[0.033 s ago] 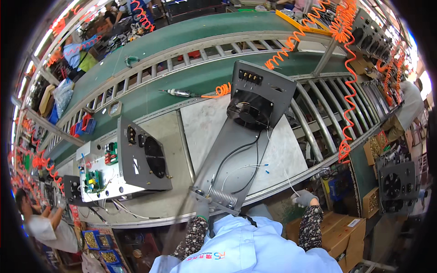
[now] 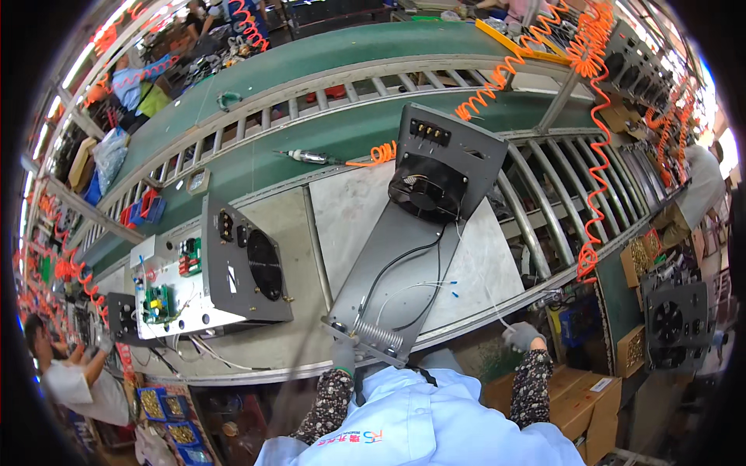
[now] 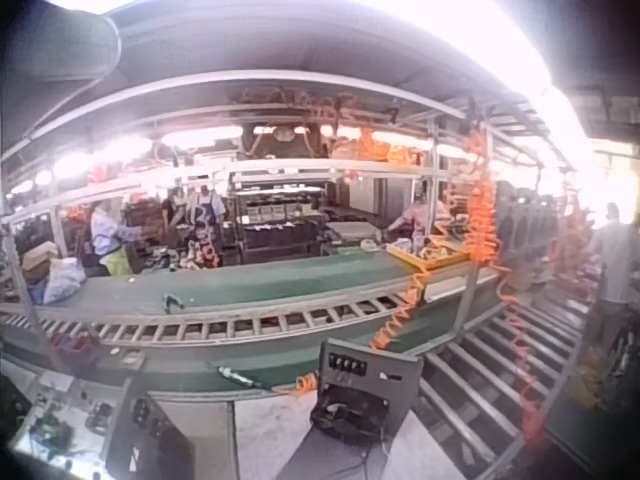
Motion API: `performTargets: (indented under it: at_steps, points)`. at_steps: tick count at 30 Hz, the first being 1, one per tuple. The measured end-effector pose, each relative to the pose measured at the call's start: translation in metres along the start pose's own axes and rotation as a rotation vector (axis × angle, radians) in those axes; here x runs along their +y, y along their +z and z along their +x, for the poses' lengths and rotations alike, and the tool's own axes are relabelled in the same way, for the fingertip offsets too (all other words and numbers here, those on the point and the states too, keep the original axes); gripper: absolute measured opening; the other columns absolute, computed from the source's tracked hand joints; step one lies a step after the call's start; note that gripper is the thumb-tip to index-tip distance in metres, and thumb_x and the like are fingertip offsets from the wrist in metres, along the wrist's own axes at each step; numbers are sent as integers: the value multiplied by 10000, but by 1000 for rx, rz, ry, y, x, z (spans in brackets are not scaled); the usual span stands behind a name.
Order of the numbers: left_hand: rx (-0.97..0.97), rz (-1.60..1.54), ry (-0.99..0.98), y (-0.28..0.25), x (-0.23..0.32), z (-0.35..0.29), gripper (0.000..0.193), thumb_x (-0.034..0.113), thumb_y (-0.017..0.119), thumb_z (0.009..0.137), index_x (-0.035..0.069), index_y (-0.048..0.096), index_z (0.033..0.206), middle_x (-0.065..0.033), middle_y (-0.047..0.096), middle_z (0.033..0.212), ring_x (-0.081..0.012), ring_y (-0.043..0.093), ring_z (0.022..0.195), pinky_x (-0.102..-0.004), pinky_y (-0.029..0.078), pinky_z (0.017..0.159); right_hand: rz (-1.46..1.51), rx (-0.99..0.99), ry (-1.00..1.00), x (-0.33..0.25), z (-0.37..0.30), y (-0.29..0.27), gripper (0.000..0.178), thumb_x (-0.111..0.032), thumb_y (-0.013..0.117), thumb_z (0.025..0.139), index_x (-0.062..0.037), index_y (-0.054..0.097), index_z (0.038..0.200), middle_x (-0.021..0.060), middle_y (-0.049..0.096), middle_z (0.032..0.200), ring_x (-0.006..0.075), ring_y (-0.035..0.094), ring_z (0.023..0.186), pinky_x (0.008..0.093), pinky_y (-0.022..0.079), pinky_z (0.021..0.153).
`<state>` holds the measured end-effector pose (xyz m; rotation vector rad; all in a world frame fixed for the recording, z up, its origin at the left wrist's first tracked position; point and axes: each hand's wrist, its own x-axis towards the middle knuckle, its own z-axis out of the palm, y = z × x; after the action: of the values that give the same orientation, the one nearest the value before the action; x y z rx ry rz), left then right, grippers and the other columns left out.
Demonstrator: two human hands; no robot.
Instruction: The person walks through a factory floor carrying a blue bin of small components, places it on a workbench, and assembles an electronic device using a pneumatic screwdriver. They install a fan, secure a metal casing, and connect internal wiring before moving to another station to retrieve more components.
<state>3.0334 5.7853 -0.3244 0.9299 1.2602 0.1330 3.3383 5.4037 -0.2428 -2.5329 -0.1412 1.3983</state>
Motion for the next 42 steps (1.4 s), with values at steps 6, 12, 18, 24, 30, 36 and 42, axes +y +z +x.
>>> performTargets:
  at_steps: [6, 12, 18, 24, 30, 36, 42]
  points:
    - [236, -13, 184, 13, -30, -1, 158, 96, 666, 851, -18, 607, 944, -73, 646, 760, -147, 620, 561, -265, 484, 447, 38, 826, -346, 10, 89, -95, 328, -234, 585, 904, -31, 604, 1161, 219, 649, 1119, 391, 605, 1056, 427, 486, 889]
    - [429, 191, 401, 41, -53, -25, 458, 99, 717, 797, -50, 535, 1190, -166, 681, 944, -245, 683, 788, -353, 554, 673, 408, 703, -788, -138, 133, -152, 444, -229, 683, 876, -39, 566, 1261, 178, 680, 1048, 211, 650, 994, 340, 502, 833]
    - [473, 238, 359, 60, -35, -57, 342, 141, 726, 796, 9, 581, 1076, -138, 668, 825, -244, 677, 752, -363, 542, 659, 81, 703, -917, -215, 149, -169, 408, -231, 720, 813, -34, 625, 1157, 176, 692, 997, 302, 665, 956, 361, 503, 811]
    - [577, 338, 355, 65, -48, -41, 278, 180, 709, 814, 29, 618, 1030, -145, 680, 813, -269, 687, 776, -377, 532, 690, 119, 776, -895, -222, 167, -173, 378, -181, 688, 787, -36, 643, 1134, 199, 693, 1003, 387, 654, 958, 430, 511, 824]
    - [690, 466, 342, 58, -28, -71, 297, 251, 695, 820, 54, 645, 1037, -165, 699, 896, -336, 677, 856, -427, 521, 757, 98, 846, -849, -204, 146, -148, 311, -195, 709, 759, -43, 685, 1029, 202, 694, 978, 397, 648, 954, 446, 513, 820]
    - [793, 650, 292, 22, -38, -45, 341, 331, 641, 855, 38, 650, 1028, -189, 685, 928, -366, 657, 898, -444, 513, 781, 198, 796, -830, -126, 98, -113, 296, -90, 689, 715, -8, 665, 999, 207, 695, 959, 393, 659, 929, 424, 515, 808]
    - [684, 652, 228, 0, -17, -54, 347, 214, 690, 829, 12, 645, 1107, -161, 711, 934, -290, 695, 857, -379, 540, 775, 154, 750, -643, -102, 38, -92, 288, -139, 724, 760, 4, 666, 1004, 195, 704, 963, 373, 668, 921, 412, 512, 815]
